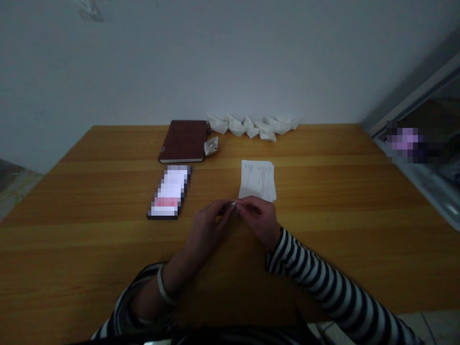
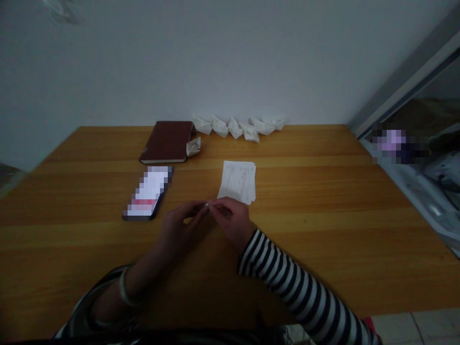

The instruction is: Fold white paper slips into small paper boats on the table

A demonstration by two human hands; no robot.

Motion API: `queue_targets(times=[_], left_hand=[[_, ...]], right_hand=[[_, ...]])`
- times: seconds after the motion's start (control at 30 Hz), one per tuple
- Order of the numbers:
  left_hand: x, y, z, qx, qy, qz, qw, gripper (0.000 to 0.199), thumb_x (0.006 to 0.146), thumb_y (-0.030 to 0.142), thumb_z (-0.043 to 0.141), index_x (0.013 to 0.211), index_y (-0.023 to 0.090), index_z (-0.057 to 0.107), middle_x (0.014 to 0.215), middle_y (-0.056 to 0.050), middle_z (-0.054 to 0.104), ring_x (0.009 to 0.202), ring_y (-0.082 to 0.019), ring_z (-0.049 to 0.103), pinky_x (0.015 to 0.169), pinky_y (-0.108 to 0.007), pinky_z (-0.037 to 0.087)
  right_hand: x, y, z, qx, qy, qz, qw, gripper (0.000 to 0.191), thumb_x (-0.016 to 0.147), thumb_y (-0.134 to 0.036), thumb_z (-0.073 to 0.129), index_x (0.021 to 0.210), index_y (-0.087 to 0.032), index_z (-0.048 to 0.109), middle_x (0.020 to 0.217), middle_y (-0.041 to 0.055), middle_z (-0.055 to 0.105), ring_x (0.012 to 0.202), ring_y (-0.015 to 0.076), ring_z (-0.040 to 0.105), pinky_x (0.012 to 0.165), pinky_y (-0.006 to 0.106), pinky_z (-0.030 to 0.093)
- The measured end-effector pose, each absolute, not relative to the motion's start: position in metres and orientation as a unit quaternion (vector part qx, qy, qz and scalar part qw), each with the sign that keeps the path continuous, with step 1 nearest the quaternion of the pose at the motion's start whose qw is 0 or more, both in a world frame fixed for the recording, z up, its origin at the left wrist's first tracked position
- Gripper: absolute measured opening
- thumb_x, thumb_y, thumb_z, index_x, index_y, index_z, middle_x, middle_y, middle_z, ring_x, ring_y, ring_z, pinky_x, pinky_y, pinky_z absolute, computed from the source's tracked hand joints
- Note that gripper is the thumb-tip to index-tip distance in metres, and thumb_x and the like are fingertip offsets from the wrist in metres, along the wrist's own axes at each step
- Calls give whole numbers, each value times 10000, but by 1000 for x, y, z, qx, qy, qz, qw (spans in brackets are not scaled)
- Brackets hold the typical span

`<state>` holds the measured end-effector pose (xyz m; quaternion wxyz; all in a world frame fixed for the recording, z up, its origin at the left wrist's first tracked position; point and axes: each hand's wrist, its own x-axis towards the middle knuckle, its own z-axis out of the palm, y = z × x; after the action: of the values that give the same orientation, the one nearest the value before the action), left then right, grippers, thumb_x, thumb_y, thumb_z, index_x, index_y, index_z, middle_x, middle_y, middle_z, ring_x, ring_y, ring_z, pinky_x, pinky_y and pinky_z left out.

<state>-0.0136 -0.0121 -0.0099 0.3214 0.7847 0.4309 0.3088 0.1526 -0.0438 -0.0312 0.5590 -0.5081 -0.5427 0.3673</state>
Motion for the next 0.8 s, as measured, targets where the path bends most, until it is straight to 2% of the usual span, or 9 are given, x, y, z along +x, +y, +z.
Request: queue_targets(times=[0.23,0.43,0.53,0.67,0.8], left_hand=[[-10,-16,-8,773,425,340,326,197,931,270,579,1078,194,686,1006,-61,751,849,-169,714,781,-279,575],[-10,-13,-6,710,473,372,367,159,913,310,597,964,180,672,878,-44,750,769,-169,713,701,-268,584],[-11,-11,-6,695,469,376,395,150,922,298,576,1004,186,633,881,-38,731,783,-161,705,670,-248,574],[-14,-7,-6,739,439,331,391,166,941,256,524,1044,207,645,984,-59,721,869,-170,692,713,-264,560],[-17,-2,-6,728,434,328,417,146,931,278,548,1017,199,637,957,-53,726,846,-172,695,750,-290,556]], right_hand=[[151,-46,-28,-521,-543,351,557,129,882,-292,635,930,-215,726,911,58,756,820,181,705,759,330,581],[149,-45,-30,-503,-514,373,586,131,899,-329,617,918,-219,684,930,63,742,845,178,701,775,319,576],[148,-45,-30,-495,-518,377,587,140,897,-347,617,917,-221,675,951,63,734,884,182,698,796,321,573],[148,-46,-30,-510,-526,374,568,148,895,-362,615,908,-224,670,898,54,729,838,182,696,752,310,568],[149,-45,-30,-511,-505,386,578,157,903,-367,604,923,-222,662,857,46,724,763,170,685,689,290,557]])
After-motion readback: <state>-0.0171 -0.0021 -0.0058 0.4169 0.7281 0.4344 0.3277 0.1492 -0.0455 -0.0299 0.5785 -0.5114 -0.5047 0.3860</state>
